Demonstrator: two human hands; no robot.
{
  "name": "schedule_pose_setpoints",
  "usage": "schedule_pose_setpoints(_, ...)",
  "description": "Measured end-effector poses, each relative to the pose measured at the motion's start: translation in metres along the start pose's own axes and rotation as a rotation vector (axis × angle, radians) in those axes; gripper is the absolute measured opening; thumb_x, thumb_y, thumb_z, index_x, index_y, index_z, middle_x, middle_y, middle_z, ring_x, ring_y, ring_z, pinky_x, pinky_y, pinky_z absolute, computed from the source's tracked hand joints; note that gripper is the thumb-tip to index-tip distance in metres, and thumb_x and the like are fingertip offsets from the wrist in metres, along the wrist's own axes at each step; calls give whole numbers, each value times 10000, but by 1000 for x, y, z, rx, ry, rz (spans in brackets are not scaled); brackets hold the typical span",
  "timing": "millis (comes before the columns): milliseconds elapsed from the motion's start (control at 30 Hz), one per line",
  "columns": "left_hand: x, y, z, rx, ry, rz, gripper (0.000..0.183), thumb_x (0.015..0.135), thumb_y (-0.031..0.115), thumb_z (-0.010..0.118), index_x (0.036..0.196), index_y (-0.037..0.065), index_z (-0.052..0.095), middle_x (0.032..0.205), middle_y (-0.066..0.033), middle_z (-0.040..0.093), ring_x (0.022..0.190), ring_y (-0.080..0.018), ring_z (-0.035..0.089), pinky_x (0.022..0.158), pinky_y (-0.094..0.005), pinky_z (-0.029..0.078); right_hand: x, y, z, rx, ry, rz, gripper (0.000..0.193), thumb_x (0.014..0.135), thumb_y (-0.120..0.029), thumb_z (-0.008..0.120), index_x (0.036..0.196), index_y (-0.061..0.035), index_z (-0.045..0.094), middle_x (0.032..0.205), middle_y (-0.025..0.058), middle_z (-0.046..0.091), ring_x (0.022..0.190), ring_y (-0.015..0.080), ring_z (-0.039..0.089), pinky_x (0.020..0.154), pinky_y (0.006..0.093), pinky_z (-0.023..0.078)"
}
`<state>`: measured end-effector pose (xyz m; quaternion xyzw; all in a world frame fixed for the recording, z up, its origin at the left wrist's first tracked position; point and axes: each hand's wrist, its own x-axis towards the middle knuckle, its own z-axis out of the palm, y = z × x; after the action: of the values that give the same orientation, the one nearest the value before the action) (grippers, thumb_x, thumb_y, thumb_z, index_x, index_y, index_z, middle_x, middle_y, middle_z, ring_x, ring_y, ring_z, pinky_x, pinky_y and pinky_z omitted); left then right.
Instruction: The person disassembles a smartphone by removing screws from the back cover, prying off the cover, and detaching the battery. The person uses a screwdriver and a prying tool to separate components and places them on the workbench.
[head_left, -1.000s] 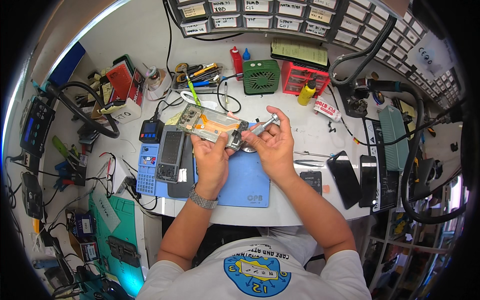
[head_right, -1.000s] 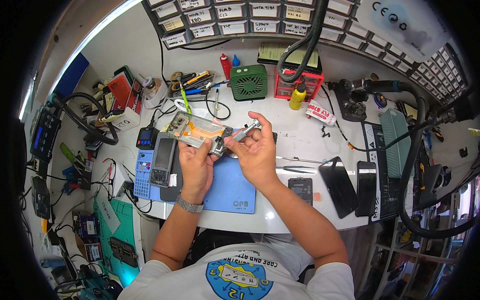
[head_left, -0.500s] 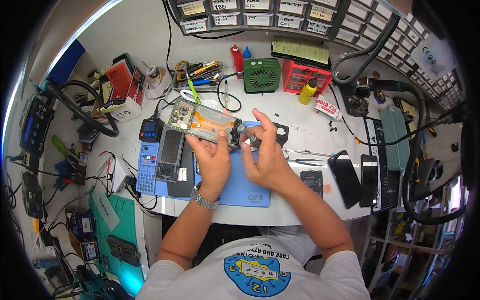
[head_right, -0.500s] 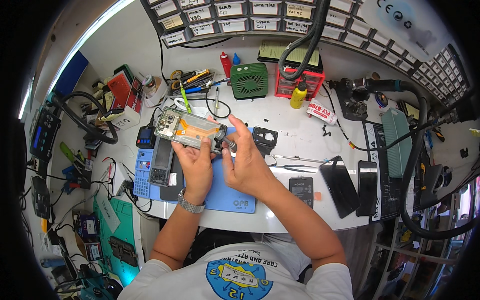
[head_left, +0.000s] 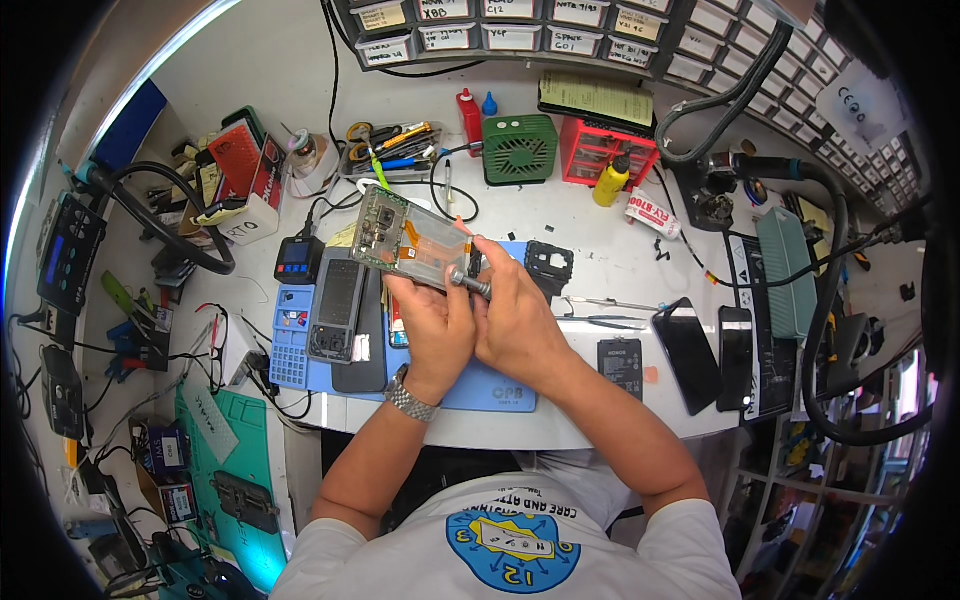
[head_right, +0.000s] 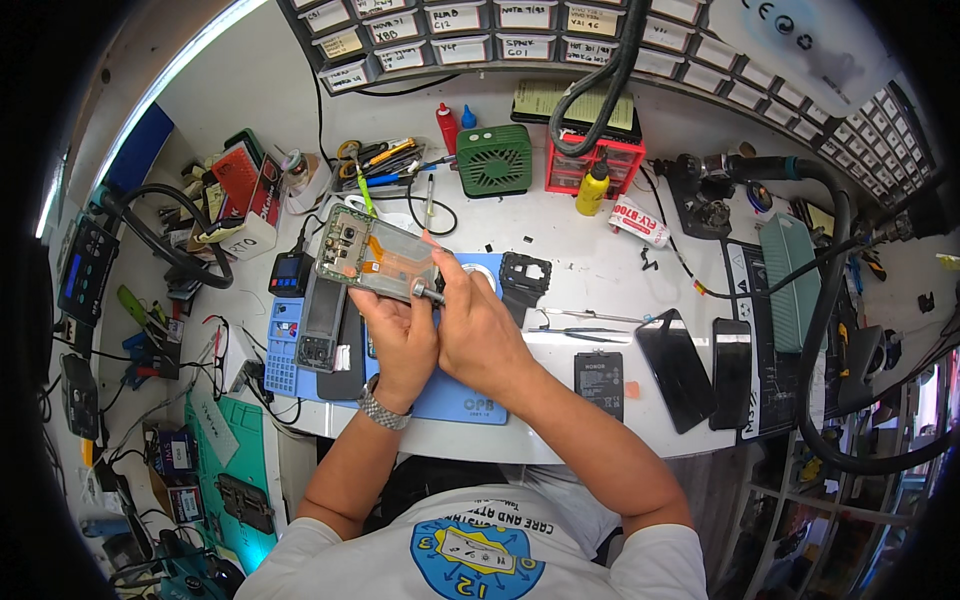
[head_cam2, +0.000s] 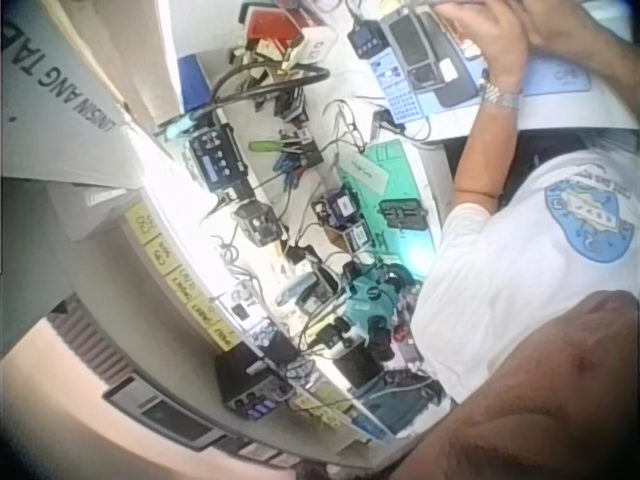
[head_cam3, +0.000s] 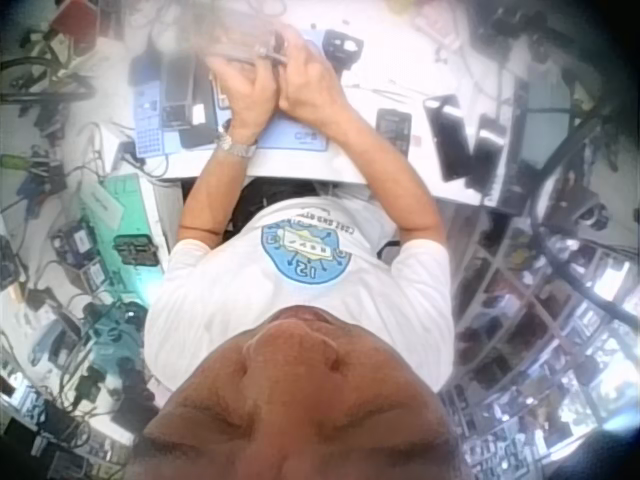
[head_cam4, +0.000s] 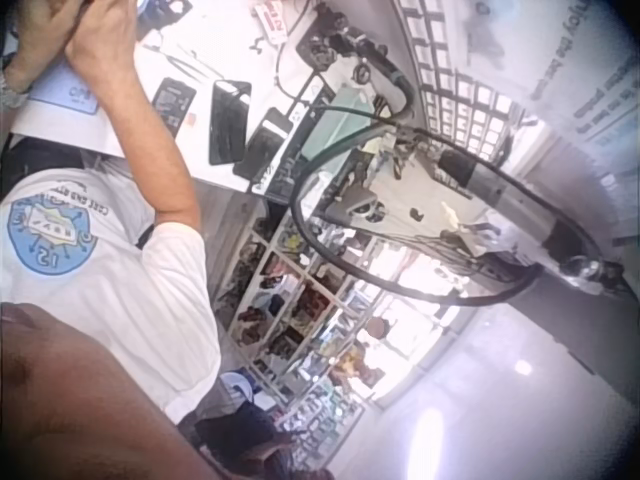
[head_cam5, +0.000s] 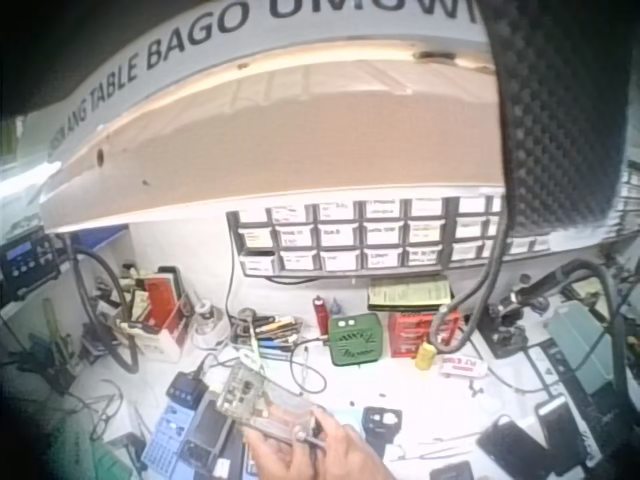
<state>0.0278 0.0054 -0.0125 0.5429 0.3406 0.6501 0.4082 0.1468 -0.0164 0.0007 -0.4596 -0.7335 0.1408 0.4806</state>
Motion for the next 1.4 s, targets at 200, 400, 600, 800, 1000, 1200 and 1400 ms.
schedule_pose_setpoints(200, -3, -3, -6, -49, -50, -94, 853, 1036, -132, 506, 1688, 53, -12, 1590, -227, 401, 1476, -282, 473, 1231, -423, 414, -3, 3, 5, -25, -7, 0, 770, 829, 93, 683, 1521, 112, 345, 1211, 324, 664, 923, 464, 638, 857, 556, 544)
schedule_pose_setpoints(400, -2, -3, -3, 15, -47, -23, 779, 1067, -83, 508, 1653, -6, 1, 1530, -246, 463, 1409, -284, 537, 1182, -421, 460, -1, 2, 1, 23, -17, 45, 749, 843, 88, 678, 1510, 88, 338, 1261, 306, 665, 1008, 467, 665, 906, 541, 555)
schedule_pose_setpoints(600, 7, -1, -11, -91, -3, -100, 705, 1066, -65, 531, 1620, 0, 99, 1535, -247, 460, 1409, -278, 546, 1182, -422, 478, 2, 6, -5, -42, 110, 81, 575, 977, 49, 672, 1486, 30, 407, 1122, 189, 707, 941, 256, 728, 801, 353, 590)
schedule_pose_setpoints(800, 12, -2, -17, -129, 100, -314, 621, 1075, 35, 643, 1566, 96, 269, 1379, -110, 632, 1100, -86, 697, 682, -167, 588, 6, -1, 1, 723, 445, 120, 588, 1077, 65, 589, 1558, -14, 261, 1327, 246, 639, 1168, 291, 748, 1026, 368, 597)
schedule_pose_setpoints(1000, 12, 0, -17, -235, 76, -350, 575, 1068, -10, 613, 1510, 74, 255, 1402, -151, 617, 1179, -153, 711, 747, -196, 624, 1, 7, 3, 672, 267, 153, 697, 1048, 131, 589, 1591, -50, 190, 1279, 225, 624, 1202, 301, 734, 1055, 386, 602)
schedule_pose_setpoints(1200, 11, -3, -16, -263, 75, -335, 582, 1074, -13, 618, 1547, 126, 308, 1383, -116, 630, 1094, -103, 705, 692, -181, 601, 0, 9, 8, 668, 250, 131, 694, 1040, 136, 599, 1579, -43, 200, 1247, 222, 641, 1199, 303, 732, 1063, 387, 600)
schedule_pose_setpoints(1400, 12, 0, -16, -214, 58, -334, 564, 1067, -21, 605, 1501, 73, 258, 1407, -165, 614, 1210, -188, 711, 787, -229, 642, 1, 9, 9, 668, 275, 157, 684, 1019, 140, 636, 1563, -30, 258, 1215, 203, 657, 1166, 287, 742, 1026, 370, 611)
